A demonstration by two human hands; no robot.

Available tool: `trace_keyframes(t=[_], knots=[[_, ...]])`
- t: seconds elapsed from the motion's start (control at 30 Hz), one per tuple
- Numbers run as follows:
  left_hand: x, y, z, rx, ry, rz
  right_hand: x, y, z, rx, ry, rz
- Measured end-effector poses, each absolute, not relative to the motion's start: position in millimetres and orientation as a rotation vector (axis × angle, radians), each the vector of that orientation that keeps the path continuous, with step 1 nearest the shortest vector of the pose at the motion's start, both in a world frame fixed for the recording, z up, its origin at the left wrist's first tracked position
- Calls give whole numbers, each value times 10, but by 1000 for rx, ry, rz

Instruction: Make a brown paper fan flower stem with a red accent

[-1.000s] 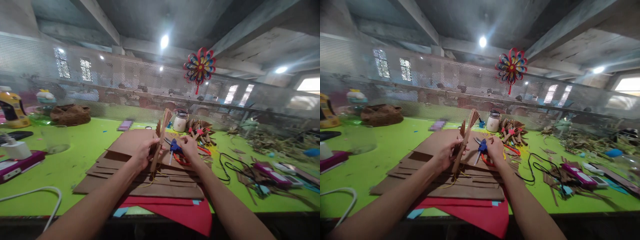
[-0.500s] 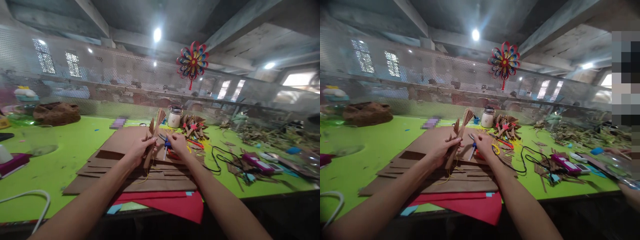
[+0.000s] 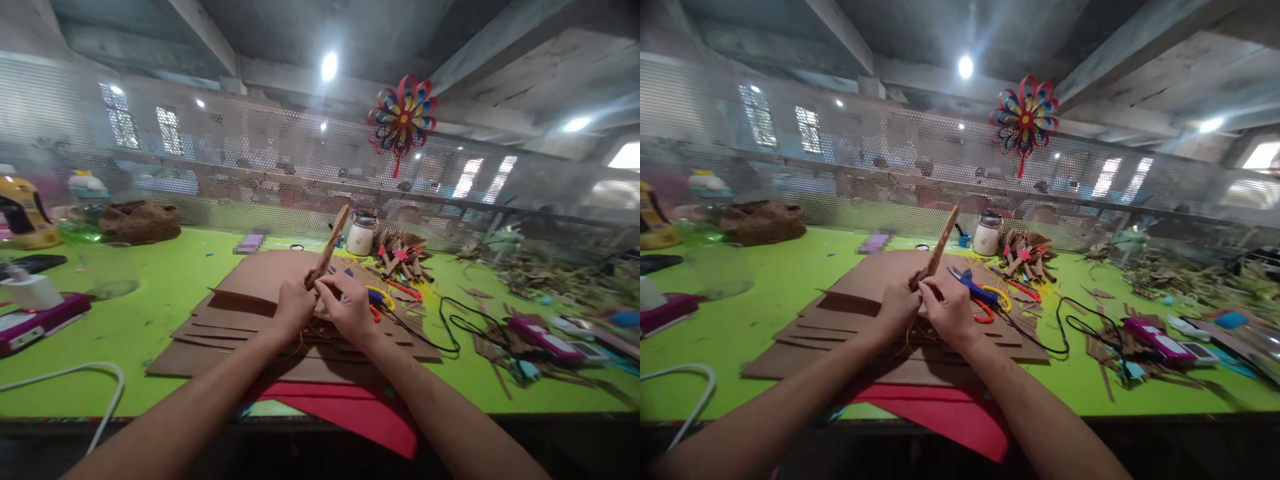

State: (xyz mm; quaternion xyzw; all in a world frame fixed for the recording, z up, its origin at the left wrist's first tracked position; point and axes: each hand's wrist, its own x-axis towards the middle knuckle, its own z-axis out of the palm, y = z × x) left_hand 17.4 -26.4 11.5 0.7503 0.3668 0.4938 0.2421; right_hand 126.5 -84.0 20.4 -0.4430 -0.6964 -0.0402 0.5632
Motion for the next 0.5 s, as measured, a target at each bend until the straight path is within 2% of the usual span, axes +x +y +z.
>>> trace_keyframes(t=[0.3, 0.5], knots=[[185, -377, 115, 2276, 1100, 1317, 1156, -818, 143, -1171, -1398, -19], [179, -419, 155, 2294, 1174, 1298, 1132, -837, 128, -1109, -1371, 2]])
